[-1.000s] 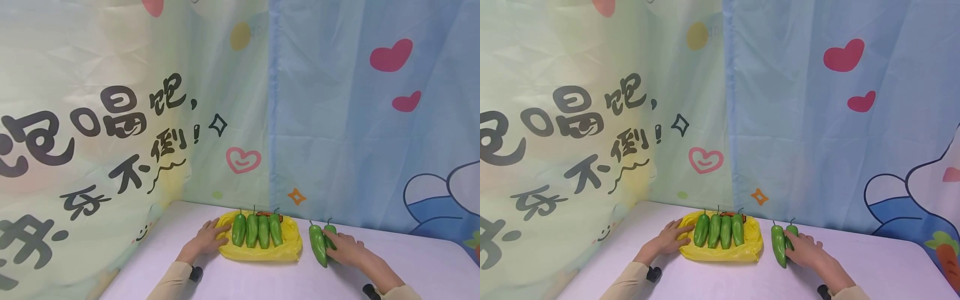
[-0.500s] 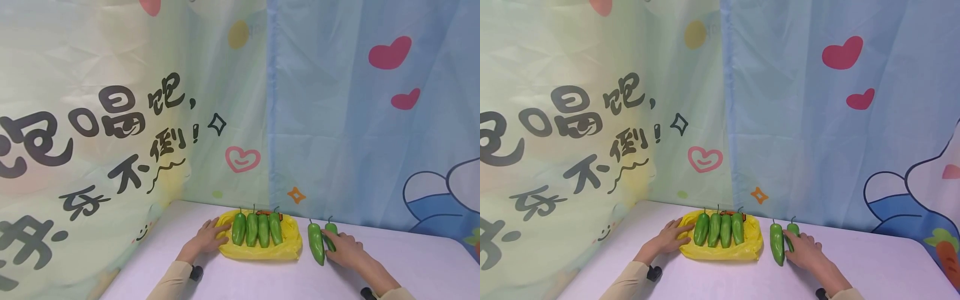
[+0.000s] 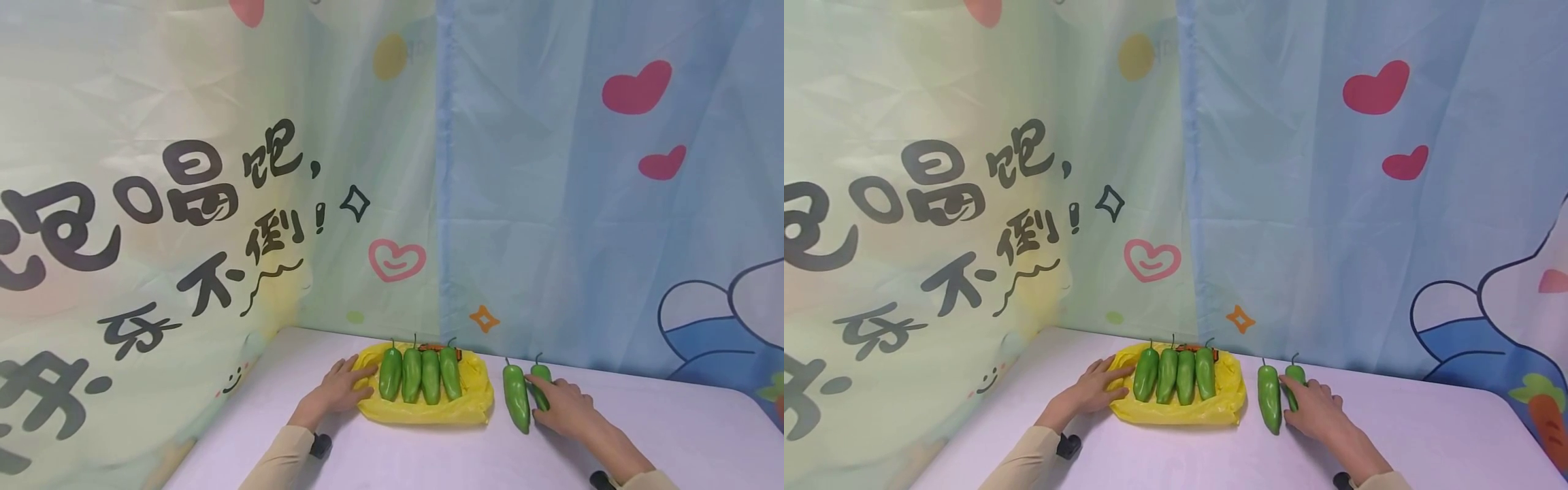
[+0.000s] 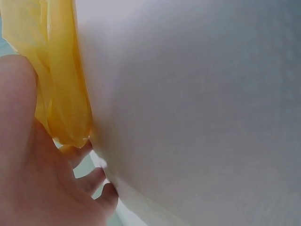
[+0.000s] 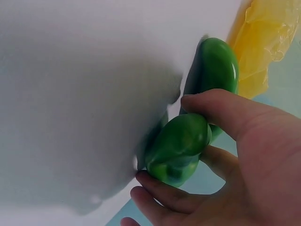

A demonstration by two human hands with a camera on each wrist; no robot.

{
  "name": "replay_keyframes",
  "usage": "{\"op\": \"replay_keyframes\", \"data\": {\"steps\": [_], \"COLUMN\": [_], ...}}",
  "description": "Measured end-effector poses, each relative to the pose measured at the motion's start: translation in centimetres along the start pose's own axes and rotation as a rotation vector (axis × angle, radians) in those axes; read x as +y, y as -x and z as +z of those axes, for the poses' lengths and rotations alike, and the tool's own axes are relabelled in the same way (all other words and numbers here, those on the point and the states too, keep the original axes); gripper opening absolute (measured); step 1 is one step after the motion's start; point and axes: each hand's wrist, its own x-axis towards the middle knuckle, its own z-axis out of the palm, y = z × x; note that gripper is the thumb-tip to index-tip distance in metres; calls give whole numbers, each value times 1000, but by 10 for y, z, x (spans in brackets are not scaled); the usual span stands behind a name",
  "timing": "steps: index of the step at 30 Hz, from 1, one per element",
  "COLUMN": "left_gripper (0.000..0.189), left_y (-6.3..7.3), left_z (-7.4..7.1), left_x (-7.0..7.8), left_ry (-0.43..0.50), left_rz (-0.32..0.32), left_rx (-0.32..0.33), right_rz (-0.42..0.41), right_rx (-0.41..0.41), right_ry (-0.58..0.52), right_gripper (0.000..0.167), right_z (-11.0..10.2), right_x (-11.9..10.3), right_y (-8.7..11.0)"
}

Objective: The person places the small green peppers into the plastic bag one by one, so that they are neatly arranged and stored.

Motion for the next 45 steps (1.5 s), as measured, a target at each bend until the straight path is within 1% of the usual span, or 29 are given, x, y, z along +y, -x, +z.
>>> {"op": "replay_keyframes", "data": {"steps": [8, 15, 25, 38, 45], "left_gripper": [52, 52, 52, 52, 52], "left_y": [0, 1, 0, 1, 0], "left_z": [1, 0, 1, 0, 1], "left_x": [-1, 1, 0, 0, -2], "left_ry": [-5, 5, -4, 5, 3], "left_rz": [-5, -11, 6, 5, 10], "left_rx": [-1, -5, -1, 0, 7], "right_rz": [6, 0, -5, -3, -21], "right_rx": [-16, -10, -3, 0, 7], "right_ry": [-13, -15, -13, 8, 4], "right_gripper": [68, 69, 69, 66, 65], "right_z": [-3, -7, -17, -24, -28], "right_x": [0, 0, -7, -12, -15], "right_y": [0, -1, 1, 1, 2]}}
